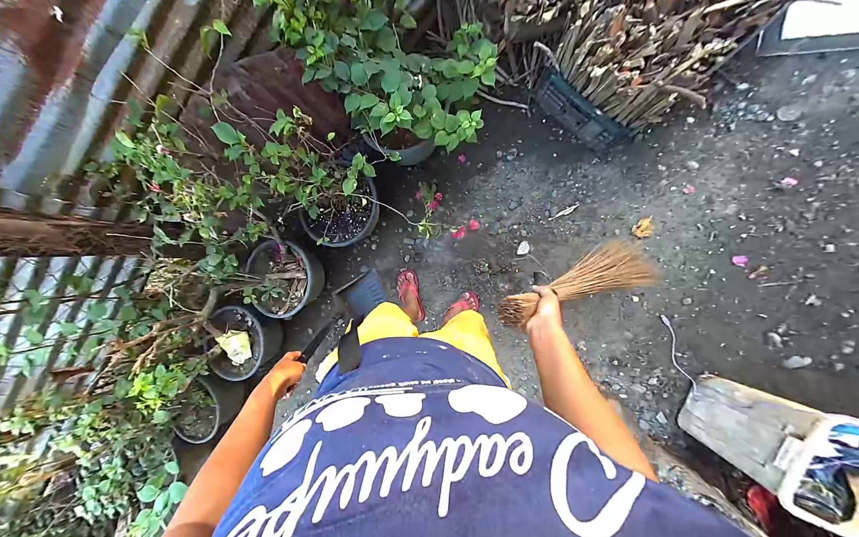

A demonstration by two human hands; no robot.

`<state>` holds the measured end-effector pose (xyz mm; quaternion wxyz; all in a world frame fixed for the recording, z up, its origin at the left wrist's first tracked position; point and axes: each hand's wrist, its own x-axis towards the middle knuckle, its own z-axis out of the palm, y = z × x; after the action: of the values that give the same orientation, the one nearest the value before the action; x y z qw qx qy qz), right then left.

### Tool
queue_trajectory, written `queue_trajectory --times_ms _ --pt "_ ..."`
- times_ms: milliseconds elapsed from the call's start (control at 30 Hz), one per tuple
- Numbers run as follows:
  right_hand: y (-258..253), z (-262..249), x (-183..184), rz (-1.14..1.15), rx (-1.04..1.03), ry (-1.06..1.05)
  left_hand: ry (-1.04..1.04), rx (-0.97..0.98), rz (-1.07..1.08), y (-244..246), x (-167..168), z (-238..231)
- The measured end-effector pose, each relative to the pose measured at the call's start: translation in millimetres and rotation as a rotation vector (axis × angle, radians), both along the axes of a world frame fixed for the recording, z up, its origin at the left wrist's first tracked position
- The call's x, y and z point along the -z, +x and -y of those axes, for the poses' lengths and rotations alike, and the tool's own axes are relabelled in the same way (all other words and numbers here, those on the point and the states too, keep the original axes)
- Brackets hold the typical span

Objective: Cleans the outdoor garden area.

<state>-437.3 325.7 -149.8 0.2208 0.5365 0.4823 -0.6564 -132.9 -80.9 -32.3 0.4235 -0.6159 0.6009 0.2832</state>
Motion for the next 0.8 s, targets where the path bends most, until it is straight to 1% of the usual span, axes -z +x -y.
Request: queue_trajectory --times_ms 67,133,233,333,433,533,600,633,667,700,733,800 --pt "6.9 4.3 0.0 -0.005 0.029 0.070 0.013 0.015 -0.019 2.7 5.0 -0.6" --pt "6.2 -4.9 -2.2 -0.049 0.115 0.135 0.030 0.017 -0.033 3.1 8.8 0.2" --pt "-5.0 -37.1 -16.6 -0.144 0.198 0.095 0.028 0.009 -0.030 0.2 10.0 -0.1" --pt "-6.4 -70.0 -31.4 -0.148 0.142 0.059 0.028 -0.001 -0.017 2.4 21.2 5.5" --pt "13.9 -84.9 -52.2 -0.082 0.053 -0.049 0.044 0.035 -0.020 7.2 32.3 13.9" --pt "46.2 -94.7 -59.7 0.064 0.040 -0.264 0.092 0.174 -0.051 24.1 69.9 33.6" --pt "50.0 -110.0 -50.5 0.136 -0.011 -0.416 0.123 0.230 -0.040 25.8 86.1 42.0" --pt "46.9 -124.9 -35.9 0.140 -0.057 -0.472 0.125 0.247 -0.040 27.5 93.1 47.1" --pt "43.3 -140.8 -17.8 0.141 -0.085 -0.485 0.118 0.252 -0.043 28.8 98.5 53.8" --pt "38.8 -152.7 -2.1 0.153 -0.087 -0.429 0.104 0.236 -0.045 25.8 99.6 58.4" --pt "32.2 -158.3 10.6 0.165 -0.068 -0.311 0.087 0.203 -0.050 16.9 94.7 57.5" --pt "22.6 -144.8 20.8 0.152 -0.022 -0.082 0.056 0.130 -0.043 -13.5 64.7 45.6"
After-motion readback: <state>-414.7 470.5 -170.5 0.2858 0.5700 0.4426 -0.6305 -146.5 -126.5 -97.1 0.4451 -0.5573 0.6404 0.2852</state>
